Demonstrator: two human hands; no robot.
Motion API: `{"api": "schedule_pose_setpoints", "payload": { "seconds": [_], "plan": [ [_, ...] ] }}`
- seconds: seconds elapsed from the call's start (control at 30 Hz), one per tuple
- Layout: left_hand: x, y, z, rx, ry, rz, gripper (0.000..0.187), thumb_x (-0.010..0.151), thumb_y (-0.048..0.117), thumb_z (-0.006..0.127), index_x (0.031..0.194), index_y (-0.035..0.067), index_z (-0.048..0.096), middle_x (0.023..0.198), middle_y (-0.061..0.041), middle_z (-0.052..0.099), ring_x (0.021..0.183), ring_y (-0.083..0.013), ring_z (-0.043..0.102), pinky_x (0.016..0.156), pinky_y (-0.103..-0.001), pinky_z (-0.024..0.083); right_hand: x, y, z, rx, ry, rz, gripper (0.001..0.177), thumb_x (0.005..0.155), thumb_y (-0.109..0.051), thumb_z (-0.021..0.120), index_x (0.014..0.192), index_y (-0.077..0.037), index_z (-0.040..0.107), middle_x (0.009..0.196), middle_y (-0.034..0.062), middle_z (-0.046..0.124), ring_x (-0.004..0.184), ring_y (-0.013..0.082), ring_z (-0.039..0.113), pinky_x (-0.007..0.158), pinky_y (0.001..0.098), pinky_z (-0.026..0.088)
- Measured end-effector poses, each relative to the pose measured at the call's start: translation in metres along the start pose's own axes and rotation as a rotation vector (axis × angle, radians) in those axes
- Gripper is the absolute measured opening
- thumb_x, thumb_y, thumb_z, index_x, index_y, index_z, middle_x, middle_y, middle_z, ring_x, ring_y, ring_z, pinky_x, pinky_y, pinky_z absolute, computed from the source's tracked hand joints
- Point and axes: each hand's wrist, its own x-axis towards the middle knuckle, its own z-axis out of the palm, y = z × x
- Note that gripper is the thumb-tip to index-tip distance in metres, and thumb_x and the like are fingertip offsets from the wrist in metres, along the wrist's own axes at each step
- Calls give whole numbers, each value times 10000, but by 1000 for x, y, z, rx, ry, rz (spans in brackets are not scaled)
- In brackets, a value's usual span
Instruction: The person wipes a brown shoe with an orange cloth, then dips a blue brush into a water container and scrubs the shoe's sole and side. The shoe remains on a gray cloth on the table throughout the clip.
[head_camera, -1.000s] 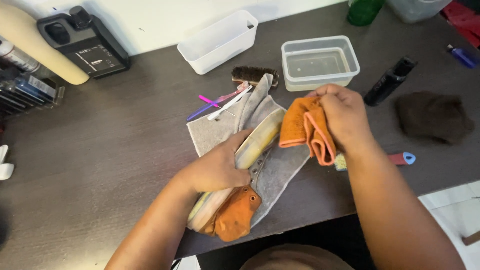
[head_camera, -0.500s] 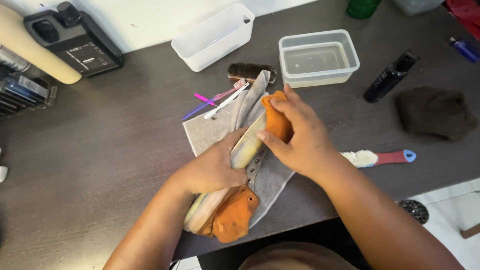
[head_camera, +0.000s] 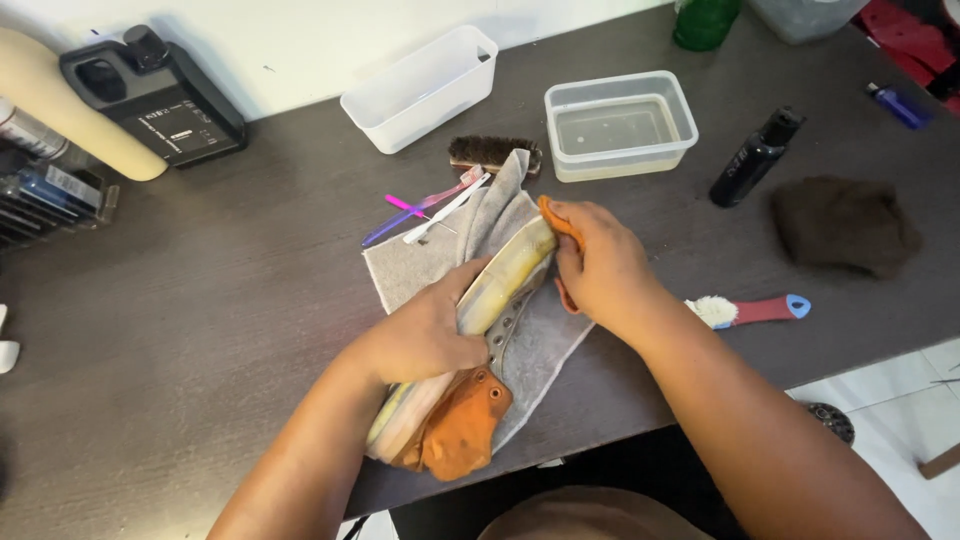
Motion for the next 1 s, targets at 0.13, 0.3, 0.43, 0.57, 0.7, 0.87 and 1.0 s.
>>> {"api": "schedule_pose_setpoints", "payload": {
  "seconds": [0.13, 0.3, 0.43, 0.57, 0.7, 0.87, 1.0],
  "plan": [
    [2, 4, -2, 16, -3, -10, 1075, 644, 170, 761, 1637, 38, 372, 1351, -315, 652, 1268, -473, 642, 1016, -514, 544, -11, -19, -5, -71, 55, -61, 419, 915, -88, 644, 1333, -108, 668, 1262, 190, 673, 1095, 467, 702, 886, 538, 591],
    [2, -4, 2, -10, 5, 14, 1046, 643, 187, 758, 1625, 83, 412, 1344, -298, 653, 1279, -441, 638, 1005, -505, 547, -20, -44, -12, -202, 224, -379, 505, 857, -120, 696, 1360, -167, 700, 1288, 158, 622, 1011, 431, 688, 862, 493, 574],
    [3, 6, 0, -15, 1, 36, 1043, 652, 182, 752, 1630, 77, 405, 1347, -293, 651, 1269, -438, 636, 1004, -521, 540, -26, -76, -19, -165, 269, -539, 571, 794, -21, 668, 1350, -142, 721, 1311, 199, 636, 962, 403, 682, 791, 475, 575],
    [4, -1, 1, -47, 6, 78, 1037, 662, 123, 751, 1632, 46, 392, 1298, -297, 682, 1227, -433, 672, 988, -520, 564, -32, -106, -32, -62, 205, -681, 399, 898, -33, 617, 1263, -122, 752, 1318, 197, 670, 1016, 354, 713, 852, 435, 593],
    [5, -13, 0, -54, 6, 101, 1018, 662, 104, 770, 1614, 44, 413, 1282, -293, 701, 1200, -422, 685, 976, -525, 572, -37, -123, -39, 231, 79, -750, 280, 955, -26, 616, 1191, -81, 756, 1322, 205, 705, 1036, 351, 750, 888, 447, 601],
    [3, 5, -1, -34, 8, 67, 1031, 651, 142, 784, 1611, 53, 416, 1304, -272, 697, 1219, -401, 679, 989, -515, 565, -10, -68, -39, 194, 247, -479, 503, 819, -16, 701, 1317, -76, 744, 1250, 183, 721, 1059, 394, 713, 928, 455, 574],
    [3, 1, -2, 31, -10, -32, 1069, 656, 179, 774, 1640, 75, 367, 1357, -291, 651, 1284, -447, 648, 1030, -520, 543, 10, -22, -26, -21, 276, -391, 627, 734, 52, 778, 1353, -17, 703, 1200, 198, 717, 1020, 427, 700, 897, 500, 578]
  ]
}}
